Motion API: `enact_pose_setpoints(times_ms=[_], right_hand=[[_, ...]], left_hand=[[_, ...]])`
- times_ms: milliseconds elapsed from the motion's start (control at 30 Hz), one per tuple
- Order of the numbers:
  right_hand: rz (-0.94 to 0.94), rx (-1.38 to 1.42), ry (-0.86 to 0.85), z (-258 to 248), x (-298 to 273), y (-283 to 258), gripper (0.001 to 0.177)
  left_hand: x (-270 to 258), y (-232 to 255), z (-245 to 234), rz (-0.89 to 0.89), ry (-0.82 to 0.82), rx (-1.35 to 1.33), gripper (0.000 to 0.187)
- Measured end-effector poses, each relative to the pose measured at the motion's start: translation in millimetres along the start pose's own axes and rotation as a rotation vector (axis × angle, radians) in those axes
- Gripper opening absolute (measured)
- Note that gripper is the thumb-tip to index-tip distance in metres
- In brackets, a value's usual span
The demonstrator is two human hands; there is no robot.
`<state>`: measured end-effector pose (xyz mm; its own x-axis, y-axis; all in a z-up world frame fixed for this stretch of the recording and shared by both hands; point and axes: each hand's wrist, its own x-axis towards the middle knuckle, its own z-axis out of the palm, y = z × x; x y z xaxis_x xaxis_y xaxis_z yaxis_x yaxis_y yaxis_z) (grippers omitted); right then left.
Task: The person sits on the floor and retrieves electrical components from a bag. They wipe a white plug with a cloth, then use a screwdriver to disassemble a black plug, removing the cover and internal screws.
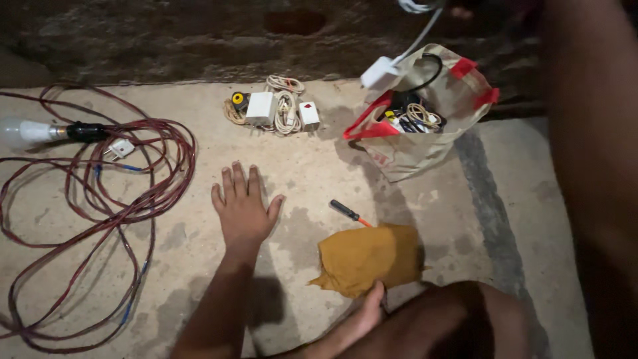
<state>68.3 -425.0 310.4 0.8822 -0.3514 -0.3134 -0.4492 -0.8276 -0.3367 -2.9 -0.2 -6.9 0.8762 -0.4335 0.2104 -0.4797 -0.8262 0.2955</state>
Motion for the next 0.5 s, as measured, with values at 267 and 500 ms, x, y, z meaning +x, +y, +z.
enact_pose_setpoints(times_ms=[267, 500], right_hand=[[0.258, -0.076, 0.098, -10.5, -35.5, 53.3, 0.029], [0.077, 0.148, 0.147, 31.1, -34.8, 83.3, 0.028]], left_hand=[[-1.6, -0.9, 1.8, 0.003, 0.003, -0.004, 0.085], [0.3, 0.9, 0.8, -0.017, -0.046, 0.027, 0.086]])
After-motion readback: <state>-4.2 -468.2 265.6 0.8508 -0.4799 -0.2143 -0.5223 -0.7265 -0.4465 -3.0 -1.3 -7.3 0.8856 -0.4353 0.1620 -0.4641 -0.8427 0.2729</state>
